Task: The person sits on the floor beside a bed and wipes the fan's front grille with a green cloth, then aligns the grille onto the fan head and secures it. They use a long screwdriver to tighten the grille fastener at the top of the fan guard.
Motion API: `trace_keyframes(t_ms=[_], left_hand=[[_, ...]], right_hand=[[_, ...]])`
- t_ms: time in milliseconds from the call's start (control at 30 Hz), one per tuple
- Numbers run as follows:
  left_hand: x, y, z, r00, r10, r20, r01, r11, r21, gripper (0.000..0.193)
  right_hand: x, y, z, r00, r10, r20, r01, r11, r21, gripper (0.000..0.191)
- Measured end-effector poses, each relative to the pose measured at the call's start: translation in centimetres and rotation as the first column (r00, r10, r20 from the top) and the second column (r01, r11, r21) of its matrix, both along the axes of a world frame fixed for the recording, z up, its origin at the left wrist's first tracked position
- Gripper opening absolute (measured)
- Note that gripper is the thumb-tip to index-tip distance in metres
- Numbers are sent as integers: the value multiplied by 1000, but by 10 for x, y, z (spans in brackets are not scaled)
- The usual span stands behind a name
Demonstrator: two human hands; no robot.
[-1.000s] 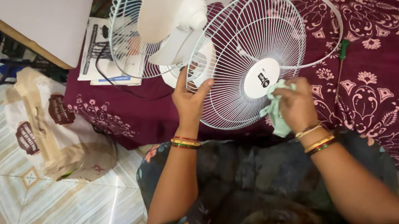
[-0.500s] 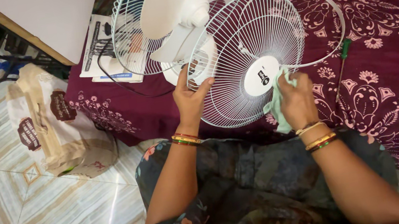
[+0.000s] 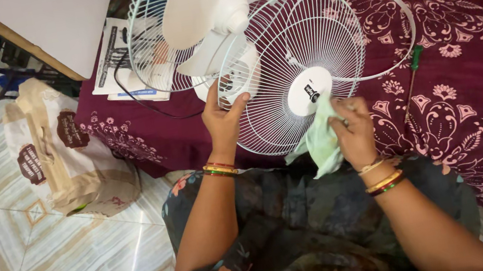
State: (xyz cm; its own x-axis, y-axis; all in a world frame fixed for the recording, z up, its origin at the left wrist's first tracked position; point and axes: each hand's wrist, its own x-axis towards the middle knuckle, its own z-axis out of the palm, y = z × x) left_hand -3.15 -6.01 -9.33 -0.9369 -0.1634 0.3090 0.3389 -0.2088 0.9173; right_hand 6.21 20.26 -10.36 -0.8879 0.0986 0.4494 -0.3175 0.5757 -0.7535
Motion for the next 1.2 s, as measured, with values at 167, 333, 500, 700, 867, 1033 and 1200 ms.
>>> trace_keyframes(t_ms=[167, 333, 500, 700, 867, 1033, 1200], left_hand=[[1, 4, 6, 1000, -15, 3, 15, 999, -35, 59], [7, 8, 12, 998, -58, -40, 56, 996, -64, 61], [12, 13, 16, 996, -68, -63, 60, 991, -120, 63], [17, 16, 23, 992, -64, -107, 47, 988, -148, 63], [21, 14, 25, 996, -47, -72, 39, 992, -118, 61], [25, 5, 18, 996, -64, -57, 56, 990, -130, 53], [26, -2, 3, 987, -129, -96, 118, 986, -115, 40]], right_hand=[[-6, -27, 30, 971, 6, -237, 122, 844, 522, 53], [-19, -34, 49, 935, 105, -339, 123, 801, 586, 56], [-30, -12, 58, 922, 80, -378, 119, 872, 474, 40], [-25, 0, 49, 942, -89, -324, 212, 906, 366, 40], [-28, 30, 13, 970, -172, -169, 196, 970, 140, 33], [-38, 97, -18, 965, -206, 165, 251, 909, -332, 28], [-48, 139, -39, 862, -502, -75, 504, 863, 17, 27]])
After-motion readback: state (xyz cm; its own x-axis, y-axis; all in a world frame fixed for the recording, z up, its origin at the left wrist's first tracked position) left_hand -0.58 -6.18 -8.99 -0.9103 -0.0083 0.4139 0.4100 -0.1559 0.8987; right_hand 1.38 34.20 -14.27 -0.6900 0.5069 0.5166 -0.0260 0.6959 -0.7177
